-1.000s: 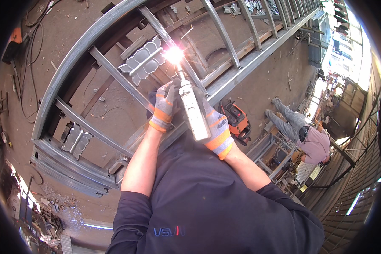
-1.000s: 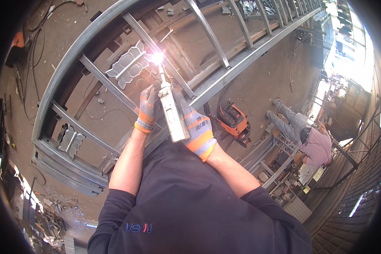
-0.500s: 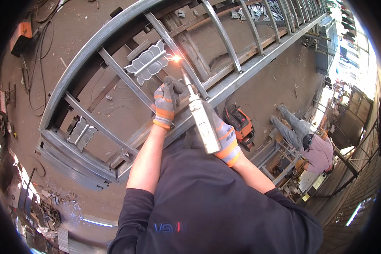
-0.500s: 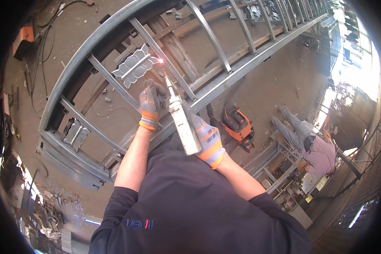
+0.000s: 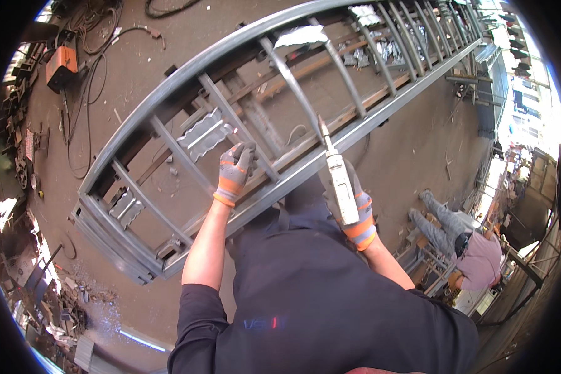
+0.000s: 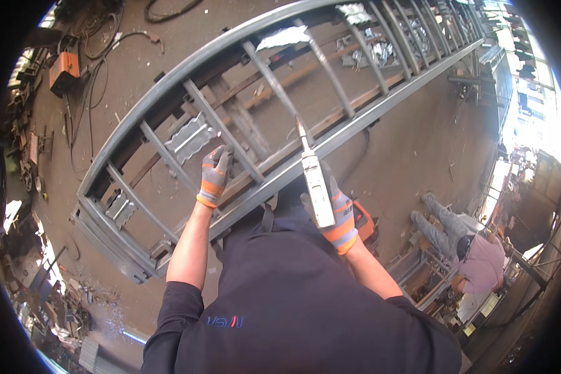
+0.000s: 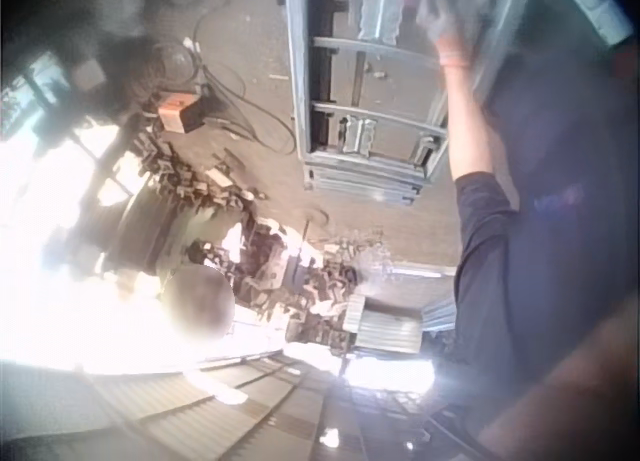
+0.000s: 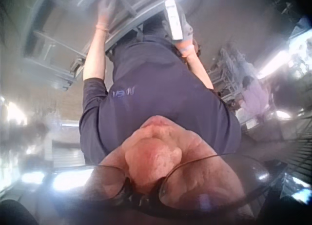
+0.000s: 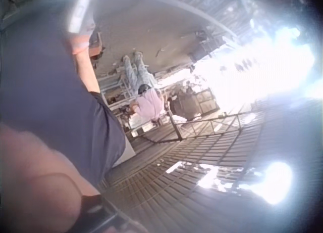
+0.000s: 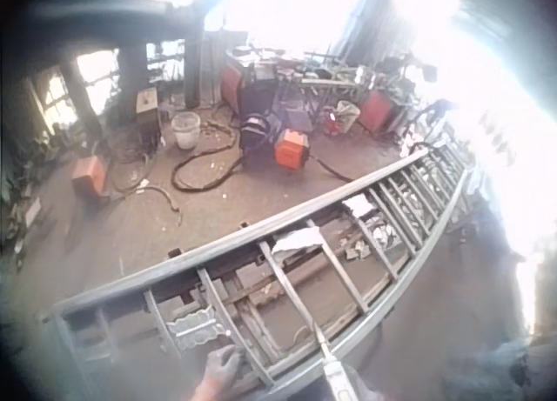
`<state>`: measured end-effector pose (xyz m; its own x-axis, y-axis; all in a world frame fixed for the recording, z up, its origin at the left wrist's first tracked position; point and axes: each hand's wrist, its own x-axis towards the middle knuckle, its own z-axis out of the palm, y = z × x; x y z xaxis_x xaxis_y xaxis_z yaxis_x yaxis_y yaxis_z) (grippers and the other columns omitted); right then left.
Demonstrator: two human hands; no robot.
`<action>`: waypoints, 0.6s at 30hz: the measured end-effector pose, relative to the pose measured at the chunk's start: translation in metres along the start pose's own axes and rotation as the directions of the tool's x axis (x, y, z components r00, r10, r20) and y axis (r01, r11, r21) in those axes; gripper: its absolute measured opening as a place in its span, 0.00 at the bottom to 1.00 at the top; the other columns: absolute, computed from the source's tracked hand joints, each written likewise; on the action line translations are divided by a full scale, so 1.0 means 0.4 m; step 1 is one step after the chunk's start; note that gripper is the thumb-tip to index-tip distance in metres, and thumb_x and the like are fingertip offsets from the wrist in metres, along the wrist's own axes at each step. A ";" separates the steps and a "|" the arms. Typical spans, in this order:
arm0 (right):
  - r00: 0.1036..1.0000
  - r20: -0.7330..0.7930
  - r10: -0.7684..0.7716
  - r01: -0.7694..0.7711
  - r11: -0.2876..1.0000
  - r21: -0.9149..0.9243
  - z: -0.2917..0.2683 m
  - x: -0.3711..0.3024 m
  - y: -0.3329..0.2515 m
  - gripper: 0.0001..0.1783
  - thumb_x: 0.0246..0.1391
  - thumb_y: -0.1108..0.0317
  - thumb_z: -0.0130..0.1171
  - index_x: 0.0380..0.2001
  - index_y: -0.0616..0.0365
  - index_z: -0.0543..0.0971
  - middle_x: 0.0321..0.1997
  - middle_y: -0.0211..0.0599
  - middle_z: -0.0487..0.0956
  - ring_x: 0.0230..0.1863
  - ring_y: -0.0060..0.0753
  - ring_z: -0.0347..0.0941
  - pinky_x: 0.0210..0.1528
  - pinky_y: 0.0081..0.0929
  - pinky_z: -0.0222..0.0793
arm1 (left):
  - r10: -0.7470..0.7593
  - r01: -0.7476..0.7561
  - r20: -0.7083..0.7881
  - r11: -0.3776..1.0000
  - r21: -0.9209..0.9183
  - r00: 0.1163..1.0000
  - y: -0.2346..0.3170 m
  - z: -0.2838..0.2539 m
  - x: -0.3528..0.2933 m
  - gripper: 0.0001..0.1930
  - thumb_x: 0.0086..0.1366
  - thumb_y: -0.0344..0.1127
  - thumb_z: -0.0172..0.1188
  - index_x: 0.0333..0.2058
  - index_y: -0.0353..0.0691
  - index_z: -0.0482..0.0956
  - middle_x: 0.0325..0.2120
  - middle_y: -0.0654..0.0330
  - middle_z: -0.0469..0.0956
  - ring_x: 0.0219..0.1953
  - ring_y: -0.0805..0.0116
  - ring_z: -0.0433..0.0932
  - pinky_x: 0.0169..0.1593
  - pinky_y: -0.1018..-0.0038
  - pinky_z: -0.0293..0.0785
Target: The person welds a metal ladder frame using a handheld welding torch, moving along the frame to join sections. They then pick up small metal brackets from the floor and weld them onto the frame at multiple locations.
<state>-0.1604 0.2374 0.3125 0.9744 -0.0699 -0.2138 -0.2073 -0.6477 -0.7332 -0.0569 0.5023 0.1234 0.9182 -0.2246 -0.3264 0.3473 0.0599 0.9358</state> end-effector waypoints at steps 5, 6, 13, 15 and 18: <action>0.993 -0.061 -0.097 0.097 0.995 -0.002 -0.157 0.118 0.098 0.40 0.58 0.76 0.70 0.73 0.59 0.67 0.49 0.44 0.86 0.46 0.38 0.85 0.48 0.33 0.80 | -0.190 0.188 0.058 0.798 -0.572 0.980 0.202 0.296 0.298 0.21 0.76 0.53 0.61 0.45 0.38 0.84 0.27 0.60 0.81 0.25 0.71 0.78 0.30 0.67 0.81; 0.994 -0.032 -0.105 0.105 0.994 -0.011 -0.190 0.133 0.125 0.39 0.58 0.76 0.70 0.72 0.60 0.69 0.46 0.42 0.86 0.43 0.36 0.85 0.45 0.33 0.80 | -0.275 0.247 0.073 0.673 -0.697 0.959 0.215 0.356 0.373 0.24 0.75 0.57 0.61 0.47 0.39 0.83 0.25 0.60 0.80 0.24 0.67 0.80 0.30 0.65 0.82; 0.966 0.123 -0.228 0.232 0.973 -0.015 -0.462 0.280 0.319 0.44 0.55 0.78 0.64 0.76 0.62 0.63 0.52 0.45 0.87 0.45 0.33 0.84 0.48 0.29 0.80 | -0.500 0.193 -0.050 0.422 -0.886 0.865 0.172 0.492 0.793 0.21 0.75 0.58 0.54 0.43 0.44 0.81 0.28 0.59 0.83 0.30 0.61 0.83 0.35 0.58 0.81; 0.990 0.050 -0.128 0.121 0.985 0.125 -0.512 0.285 0.337 0.44 0.57 0.78 0.65 0.76 0.61 0.64 0.52 0.43 0.87 0.45 0.30 0.83 0.50 0.29 0.79 | -0.554 0.142 -0.104 0.383 -0.913 0.826 0.179 0.500 0.825 0.15 0.78 0.50 0.52 0.43 0.47 0.82 0.29 0.60 0.84 0.33 0.63 0.84 0.37 0.60 0.80; 0.991 0.026 -0.131 0.126 0.983 0.130 -0.540 0.313 0.368 0.35 0.58 0.77 0.66 0.69 0.64 0.73 0.49 0.40 0.88 0.43 0.26 0.84 0.46 0.27 0.80 | -0.264 0.071 0.001 0.255 -0.964 0.964 0.208 0.526 0.786 0.18 0.80 0.54 0.52 0.40 0.46 0.78 0.24 0.66 0.78 0.24 0.69 0.77 0.25 0.69 0.73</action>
<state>-0.0501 -0.0306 0.3175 0.9905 0.0352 -0.1326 -0.0920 -0.5470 -0.8321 0.2205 0.2322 0.1265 0.7934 -0.2338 -0.5620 0.3376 0.9373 0.0868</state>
